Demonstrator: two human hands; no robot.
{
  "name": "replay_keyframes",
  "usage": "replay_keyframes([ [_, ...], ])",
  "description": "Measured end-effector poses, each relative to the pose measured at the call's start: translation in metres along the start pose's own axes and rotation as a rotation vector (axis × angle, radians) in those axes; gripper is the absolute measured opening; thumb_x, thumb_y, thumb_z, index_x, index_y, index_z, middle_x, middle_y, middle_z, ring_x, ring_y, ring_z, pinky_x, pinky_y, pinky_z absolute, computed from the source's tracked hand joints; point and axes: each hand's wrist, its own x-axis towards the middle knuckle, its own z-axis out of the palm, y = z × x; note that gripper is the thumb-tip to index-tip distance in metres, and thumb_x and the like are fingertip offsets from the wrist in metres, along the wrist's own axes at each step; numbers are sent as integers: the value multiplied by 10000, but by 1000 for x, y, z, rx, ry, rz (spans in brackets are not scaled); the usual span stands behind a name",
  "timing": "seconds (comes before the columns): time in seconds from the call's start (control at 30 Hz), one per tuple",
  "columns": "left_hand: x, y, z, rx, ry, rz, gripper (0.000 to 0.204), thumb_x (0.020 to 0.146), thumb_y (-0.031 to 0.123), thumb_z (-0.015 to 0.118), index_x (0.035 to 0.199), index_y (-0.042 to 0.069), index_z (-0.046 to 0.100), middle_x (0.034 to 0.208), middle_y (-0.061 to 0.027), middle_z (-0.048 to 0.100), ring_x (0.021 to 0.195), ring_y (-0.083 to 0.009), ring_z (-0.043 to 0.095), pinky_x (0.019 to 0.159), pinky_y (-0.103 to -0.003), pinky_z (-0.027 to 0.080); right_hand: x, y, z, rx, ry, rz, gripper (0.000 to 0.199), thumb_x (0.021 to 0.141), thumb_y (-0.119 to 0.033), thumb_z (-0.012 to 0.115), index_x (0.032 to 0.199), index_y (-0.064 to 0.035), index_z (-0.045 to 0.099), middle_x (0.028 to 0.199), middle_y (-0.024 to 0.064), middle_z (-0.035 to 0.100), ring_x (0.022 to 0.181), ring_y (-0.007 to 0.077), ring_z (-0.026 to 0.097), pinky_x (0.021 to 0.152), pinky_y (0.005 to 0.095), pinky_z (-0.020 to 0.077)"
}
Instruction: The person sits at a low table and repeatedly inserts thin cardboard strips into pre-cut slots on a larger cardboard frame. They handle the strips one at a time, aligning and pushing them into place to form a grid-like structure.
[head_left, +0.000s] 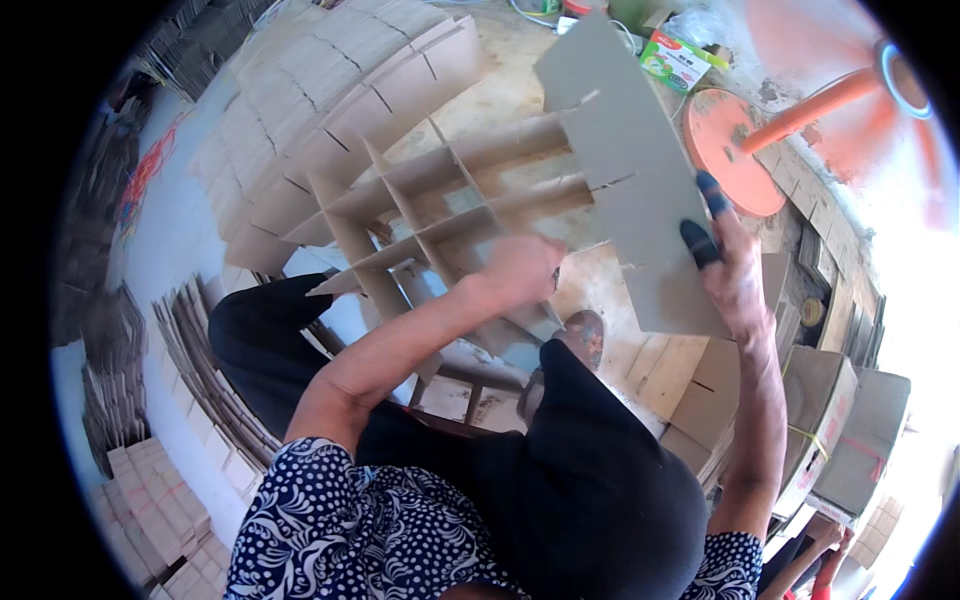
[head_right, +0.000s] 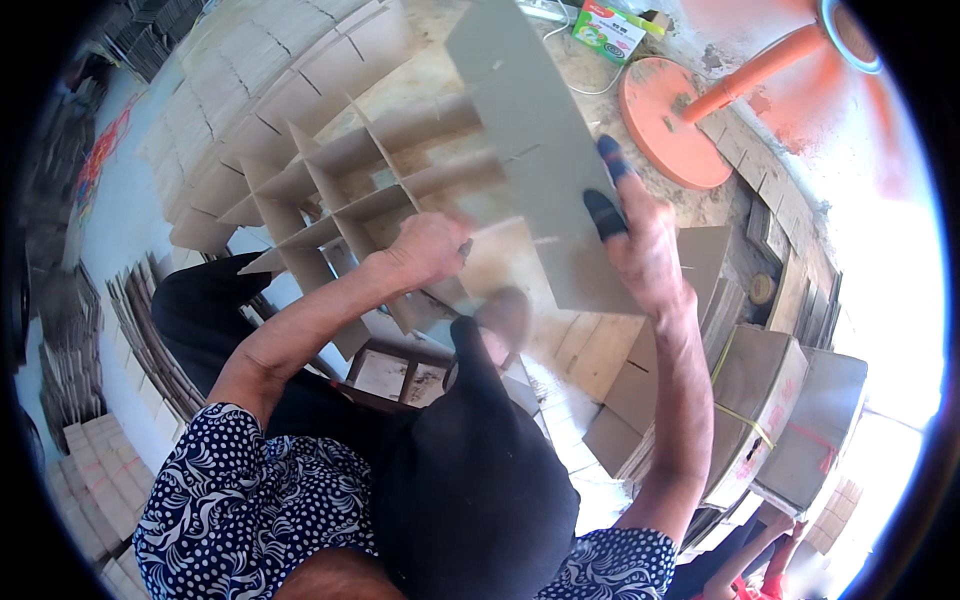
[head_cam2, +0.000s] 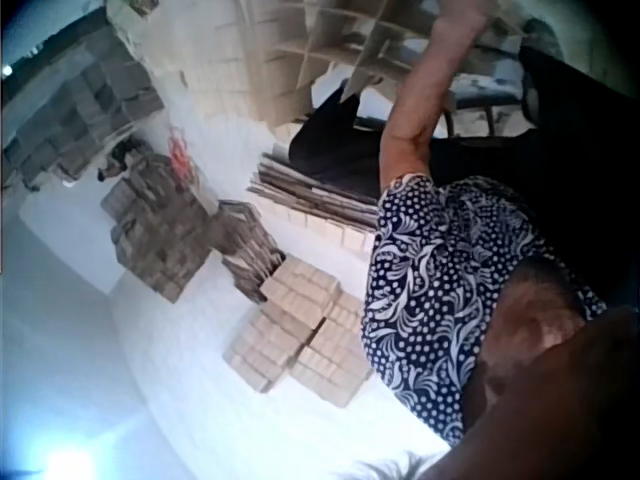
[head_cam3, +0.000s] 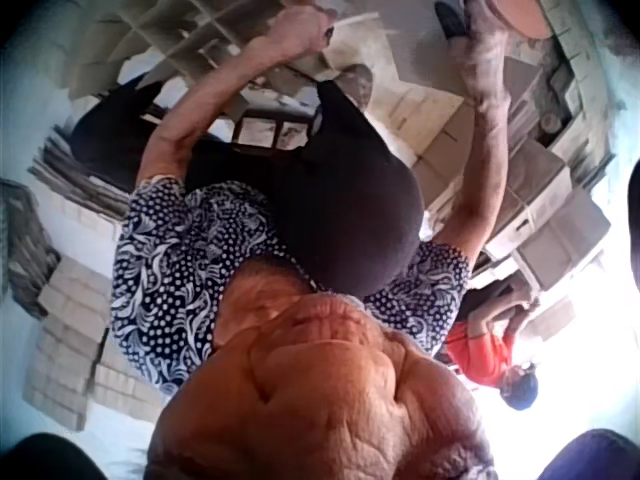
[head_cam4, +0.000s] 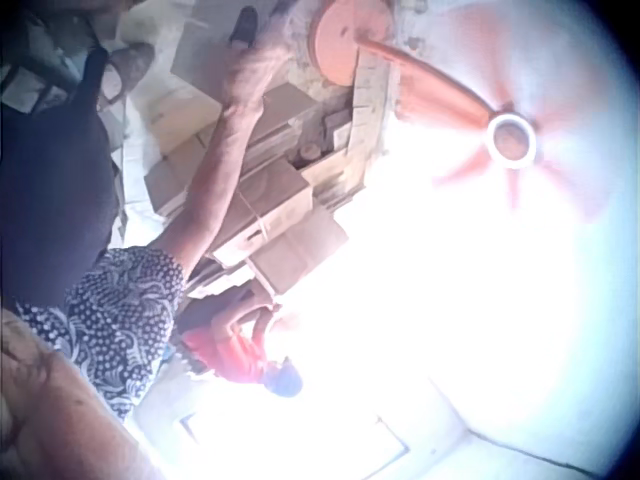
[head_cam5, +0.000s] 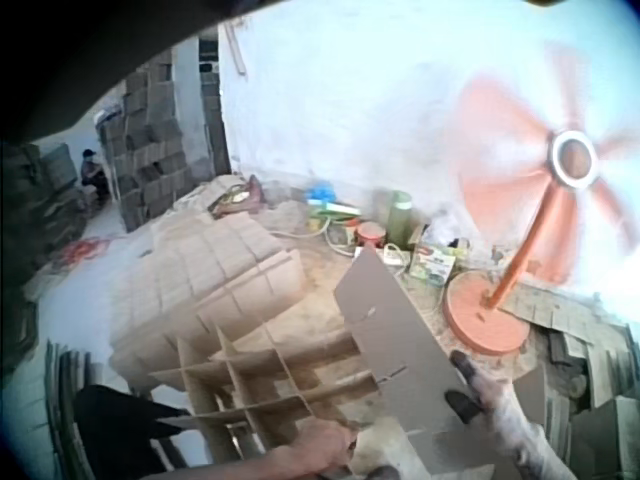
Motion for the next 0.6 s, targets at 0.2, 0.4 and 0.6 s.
replay_keyframes([
  [0.2,0,-7,7,-41,32,14,178,715,87,574,877,22,604,806,-173,644,786,-353,637,680,-456,503,54,-6,21,57,-206,75,499,817,68,551,1302,-36,496,748,183,567,680,137,540,692,236,455],
  [0.4,3,-13,7,-87,13,47,180,722,100,583,880,15,599,814,-178,641,785,-353,636,676,-448,507,61,-6,32,78,-171,-9,551,782,104,538,1306,-63,501,761,174,580,679,163,557,695,222,450],
  [0.6,8,-15,8,-136,-10,34,192,728,119,596,898,33,619,852,-164,653,820,-342,645,676,-440,513,55,3,59,-6,-268,-40,642,707,130,521,1311,-86,496,784,199,596,707,272,612,705,257,477],
])
